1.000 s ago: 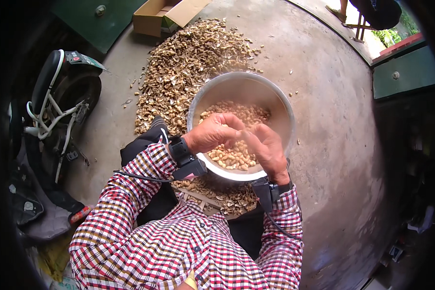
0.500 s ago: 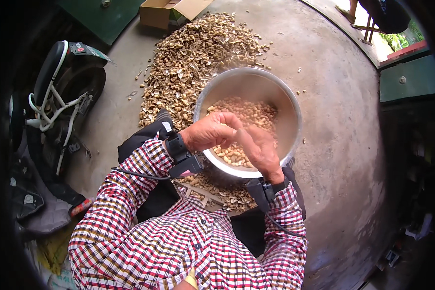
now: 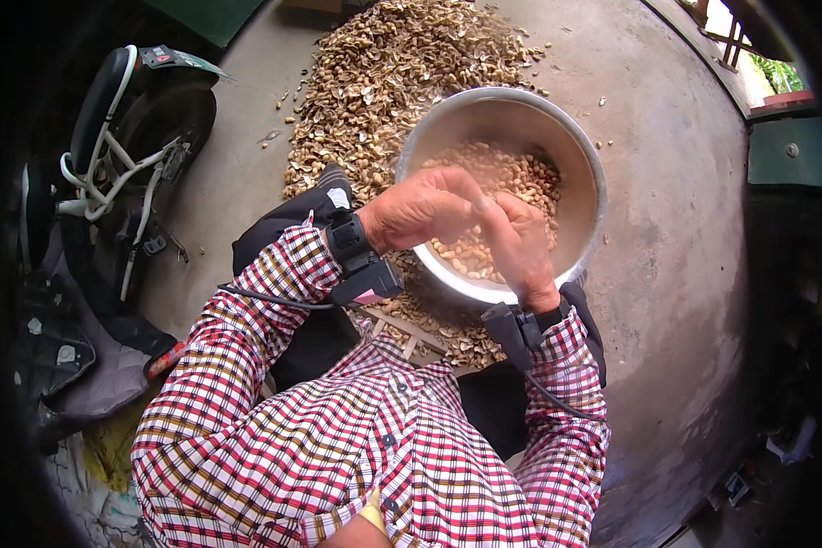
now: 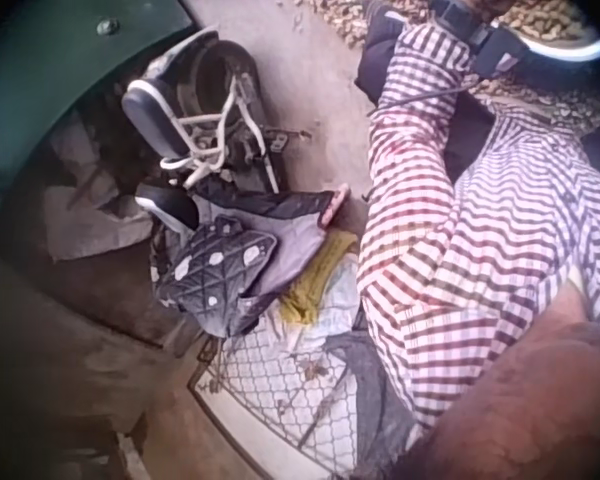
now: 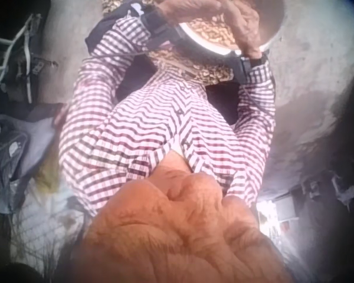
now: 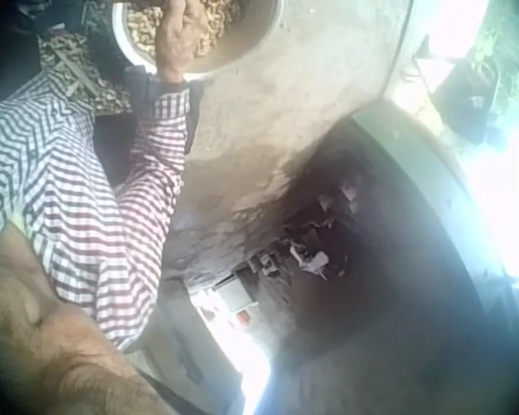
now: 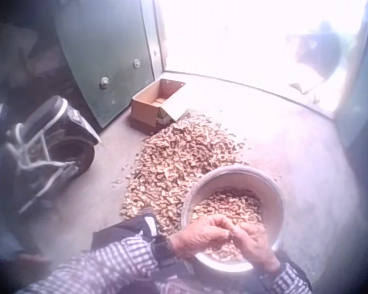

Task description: The person sits on the floor and peels peanuts by hand, removing the outer shells and placing the kernels into a metal bowl. Shells accumulate on the floor beside the bowl as the person continues the task.

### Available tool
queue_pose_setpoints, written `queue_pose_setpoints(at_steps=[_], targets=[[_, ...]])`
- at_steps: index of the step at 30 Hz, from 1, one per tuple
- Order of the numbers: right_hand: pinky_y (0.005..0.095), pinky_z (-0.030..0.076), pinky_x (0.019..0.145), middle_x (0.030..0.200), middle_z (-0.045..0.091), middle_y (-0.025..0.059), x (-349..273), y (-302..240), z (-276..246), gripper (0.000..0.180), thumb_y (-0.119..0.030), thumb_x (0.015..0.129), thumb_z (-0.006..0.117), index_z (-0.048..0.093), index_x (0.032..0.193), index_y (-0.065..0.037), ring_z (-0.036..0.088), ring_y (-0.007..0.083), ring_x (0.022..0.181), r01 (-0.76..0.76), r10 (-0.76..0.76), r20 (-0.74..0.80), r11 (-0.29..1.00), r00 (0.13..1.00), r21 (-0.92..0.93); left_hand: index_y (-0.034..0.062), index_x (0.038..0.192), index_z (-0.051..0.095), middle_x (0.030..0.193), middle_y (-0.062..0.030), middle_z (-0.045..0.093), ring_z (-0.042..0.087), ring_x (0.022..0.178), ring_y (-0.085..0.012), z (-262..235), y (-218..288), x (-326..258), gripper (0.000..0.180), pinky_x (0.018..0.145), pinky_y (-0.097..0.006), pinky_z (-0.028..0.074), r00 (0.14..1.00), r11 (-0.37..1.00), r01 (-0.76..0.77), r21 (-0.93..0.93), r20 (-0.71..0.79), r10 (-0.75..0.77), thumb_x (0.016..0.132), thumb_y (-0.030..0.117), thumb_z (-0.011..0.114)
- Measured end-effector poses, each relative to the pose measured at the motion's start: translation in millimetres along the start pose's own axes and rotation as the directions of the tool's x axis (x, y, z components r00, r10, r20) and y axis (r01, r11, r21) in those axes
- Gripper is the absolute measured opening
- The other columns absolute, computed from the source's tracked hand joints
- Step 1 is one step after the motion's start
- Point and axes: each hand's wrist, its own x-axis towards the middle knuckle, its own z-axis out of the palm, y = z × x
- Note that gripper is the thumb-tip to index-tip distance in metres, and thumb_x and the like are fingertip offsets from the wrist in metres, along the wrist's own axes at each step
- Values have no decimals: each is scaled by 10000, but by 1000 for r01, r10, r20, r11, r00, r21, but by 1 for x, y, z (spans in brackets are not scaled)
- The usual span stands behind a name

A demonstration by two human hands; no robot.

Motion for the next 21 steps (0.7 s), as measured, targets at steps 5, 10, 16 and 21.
queue_pose_setpoints(at_steps=[5, 10, 16, 21], targets=[[224, 318, 491, 590, 467, -39, 2, 8, 5, 267, -167, 909, 517, 592, 720, 6, 403, 37, 561, 81, -80, -62, 996, 995, 26, 38, 915, 635, 775, -9, 605, 544, 642, -79, 3, 5, -2, 111, 541, -207, 425, 999, 1000, 31, -4, -14, -31, 812, 78, 649], [228, 309, 483, 585, 457, -43, 3, 5, 12, 284, -162, 909, 509, 571, 682, -2, 390, 34, 557, 115, -108, -125, 992, 986, 44, 45, 924, 632, 791, -14, 610, 556, 659, -85, -2, 1, 3, 120, 556, -205, 437, 999, 999, 32, -31, -17, -33, 810, 77, 652], [192, 353, 528, 621, 493, -28, 15, 8, -12, 412, -395, 962, 462, 591, 832, -26, 441, 46, 576, 74, -52, -106, 975, 993, 209, 42, 945, 604, 820, -31, 617, 580, 658, -90, 11, 7, 3, 137, 561, -210, 467, 1000, 999, 11, -48, -25, -12, 820, 76, 649], [258, 445, 742, 1000, 523, 54, 15, 0, -6, 430, -398, 942, 504, 514, 1120, -7, 503, 105, 881, 46, -40, -82, 996, 996, 81, 22, 1057, 588, 828, -4, 607, 556, 662, -58, 20, 6, 2, 237, 568, -190, 445, 1000, 999, 22, 38, -2, -22, 837, 95, 640]])
